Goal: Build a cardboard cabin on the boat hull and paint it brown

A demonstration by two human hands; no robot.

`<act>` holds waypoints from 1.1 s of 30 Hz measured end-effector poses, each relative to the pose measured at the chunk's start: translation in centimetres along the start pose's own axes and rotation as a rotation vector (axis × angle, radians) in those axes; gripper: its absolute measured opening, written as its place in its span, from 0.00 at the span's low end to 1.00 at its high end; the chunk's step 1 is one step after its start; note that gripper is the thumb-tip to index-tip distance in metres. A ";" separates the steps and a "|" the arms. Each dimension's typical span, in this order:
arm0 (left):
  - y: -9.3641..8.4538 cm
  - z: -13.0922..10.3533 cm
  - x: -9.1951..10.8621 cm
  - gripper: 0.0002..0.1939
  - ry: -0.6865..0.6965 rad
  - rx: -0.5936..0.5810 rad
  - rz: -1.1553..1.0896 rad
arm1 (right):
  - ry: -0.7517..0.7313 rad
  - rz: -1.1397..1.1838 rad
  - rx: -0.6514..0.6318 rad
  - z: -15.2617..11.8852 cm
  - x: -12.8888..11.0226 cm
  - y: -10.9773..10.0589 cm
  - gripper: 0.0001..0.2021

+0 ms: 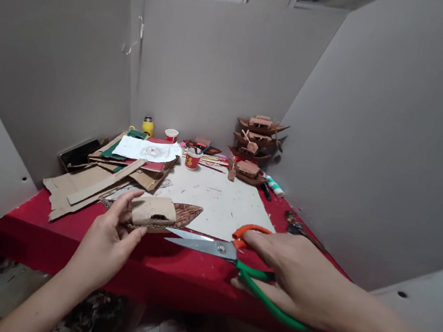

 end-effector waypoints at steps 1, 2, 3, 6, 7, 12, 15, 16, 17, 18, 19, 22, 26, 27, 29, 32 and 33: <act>0.1 -0.1 0.2 0.28 0.015 -0.001 0.029 | -0.005 -0.024 -0.008 0.2 -0.2 -0.2 0.13; 0.2 -0.2 0.3 0.28 0.027 -0.007 0.047 | -0.014 -0.046 -0.017 0.4 -0.4 -0.4 0.12; 0.3 -0.3 0.4 0.28 0.036 -0.016 0.058 | -0.025 -0.065 -0.020 0.5 -0.6 -0.6 0.12; 0.7 -0.6 0.4 0.28 0.036 -0.043 0.103 | -0.060 -0.120 0.001 0.8 -0.9 -1.2 0.11; 0.7 -0.7 0.5 0.29 0.037 -0.045 0.128 | -0.065 -0.143 0.010 0.8 -0.9 -1.3 0.11; 1.2 -1.3 1.4 0.29 0.123 -0.057 0.319 | -0.100 -0.283 0.077 0.9 -1.0 -2.0 0.13; 1.6 -1.7 2.4 0.29 0.199 -0.071 0.455 | -0.135 -0.320 0.088 1.1 -1.4 -2.3 0.14; 1.7 -1.9 2.8 0.29 0.224 -0.077 0.489 | -0.140 -0.314 0.075 1.2 -1.4 -2.3 0.13; 1.8 -2.0 3.2 0.29 0.248 -0.083 0.516 | -0.140 -0.302 0.056 1.3 -1.4 -2.2 0.13; 1.9 -2.1 3.5 0.29 0.266 -0.089 0.538 | -0.137 -0.289 0.034 1.3 -1.3 -2.0 0.13; 1.9 -2.3 3.8 0.29 0.281 -0.094 0.552 | -0.134 -0.277 0.010 1.3 -1.2 -1.8 0.13; 1.9 -2.4 4.4 0.29 0.294 -0.114 0.553 | -0.124 -0.269 -0.051 1.2 -0.8 -1.0 0.11; 1.8 -2.3 4.4 0.28 0.268 -0.147 0.503 | -0.133 -0.277 -0.069 0.7 -0.6 -0.1 0.08; 1.9 -2.3 4.4 0.28 0.258 -0.153 0.489 | -0.144 -0.273 -0.055 0.6 -0.6 0.0 0.08; 2.0 -2.2 4.3 0.28 0.238 -0.164 0.467 | -0.169 -0.270 -0.010 0.3 -0.6 0.0 0.07; 2.1 -2.1 4.2 0.29 0.215 -0.184 0.443 | -0.197 -0.272 0.047 -0.2 -0.6 0.2 0.07; 2.1 -2.1 4.2 0.29 0.208 -0.187 0.434 | -0.195 -0.261 0.048 -0.4 -0.5 0.3 0.09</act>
Point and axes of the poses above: each hand's wrist, its own z-axis towards the middle knuckle, its own y-axis out of the palm, x = y × z, the point moved 10 cm from there along z, towards the middle knuckle, and after that the axes turned 7 degrees about -z, right-handed, at the moved point
